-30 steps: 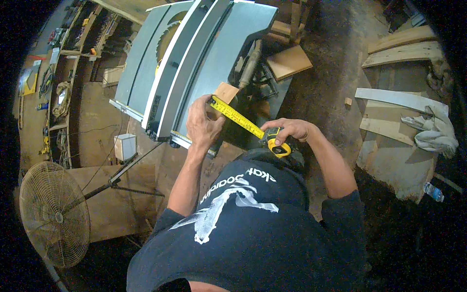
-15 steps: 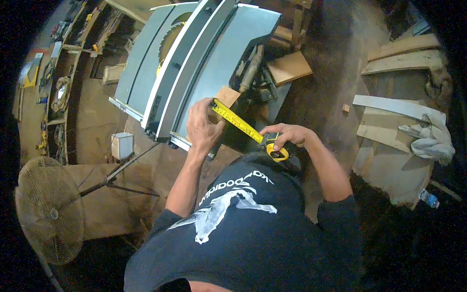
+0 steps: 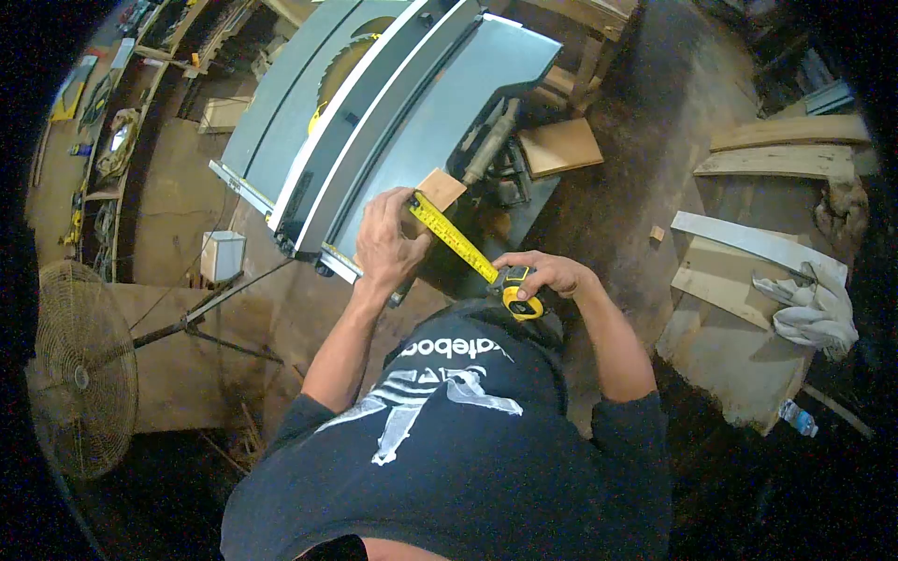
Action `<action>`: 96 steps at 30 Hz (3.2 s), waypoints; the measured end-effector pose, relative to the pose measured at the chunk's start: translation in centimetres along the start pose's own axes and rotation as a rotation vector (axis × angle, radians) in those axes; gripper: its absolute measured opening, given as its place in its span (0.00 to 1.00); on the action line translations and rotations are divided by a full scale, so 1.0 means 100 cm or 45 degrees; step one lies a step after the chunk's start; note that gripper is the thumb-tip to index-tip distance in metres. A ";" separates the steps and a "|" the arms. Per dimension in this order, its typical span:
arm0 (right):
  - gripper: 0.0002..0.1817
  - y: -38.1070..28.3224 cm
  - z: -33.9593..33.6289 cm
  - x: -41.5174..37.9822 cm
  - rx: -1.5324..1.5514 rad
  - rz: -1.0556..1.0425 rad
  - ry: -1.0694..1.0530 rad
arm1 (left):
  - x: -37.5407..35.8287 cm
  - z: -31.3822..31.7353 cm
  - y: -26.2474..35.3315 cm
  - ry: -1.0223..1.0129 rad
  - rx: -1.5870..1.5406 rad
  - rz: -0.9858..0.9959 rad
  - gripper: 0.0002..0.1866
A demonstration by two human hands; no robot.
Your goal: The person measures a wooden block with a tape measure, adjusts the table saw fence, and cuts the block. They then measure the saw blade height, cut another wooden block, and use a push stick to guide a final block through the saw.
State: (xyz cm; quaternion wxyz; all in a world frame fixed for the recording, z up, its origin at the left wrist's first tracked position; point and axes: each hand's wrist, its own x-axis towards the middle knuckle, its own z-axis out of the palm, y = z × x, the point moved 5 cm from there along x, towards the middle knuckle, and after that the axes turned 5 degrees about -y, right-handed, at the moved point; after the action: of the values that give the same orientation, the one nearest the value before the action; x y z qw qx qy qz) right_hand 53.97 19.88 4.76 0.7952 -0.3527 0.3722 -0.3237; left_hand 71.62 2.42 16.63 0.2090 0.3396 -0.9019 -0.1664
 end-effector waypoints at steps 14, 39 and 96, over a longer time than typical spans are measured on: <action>0.42 0.000 -0.005 -0.001 0.031 0.004 -0.050 | 0.001 0.001 -0.002 -0.006 -0.036 -0.005 0.30; 0.43 -0.011 -0.010 -0.006 0.101 0.091 -0.102 | 0.001 0.002 -0.002 -0.022 -0.079 -0.095 0.30; 0.41 -0.091 0.067 0.027 -0.512 -0.132 0.401 | -0.033 -0.053 -0.011 0.285 -0.287 -0.204 0.34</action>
State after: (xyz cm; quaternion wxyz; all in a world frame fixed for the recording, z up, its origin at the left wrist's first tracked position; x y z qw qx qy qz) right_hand 58.60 14.99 14.23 0.6237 -0.4676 0.5296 -0.3344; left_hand 77.00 3.05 19.81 0.3309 0.4010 -0.8187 -0.2439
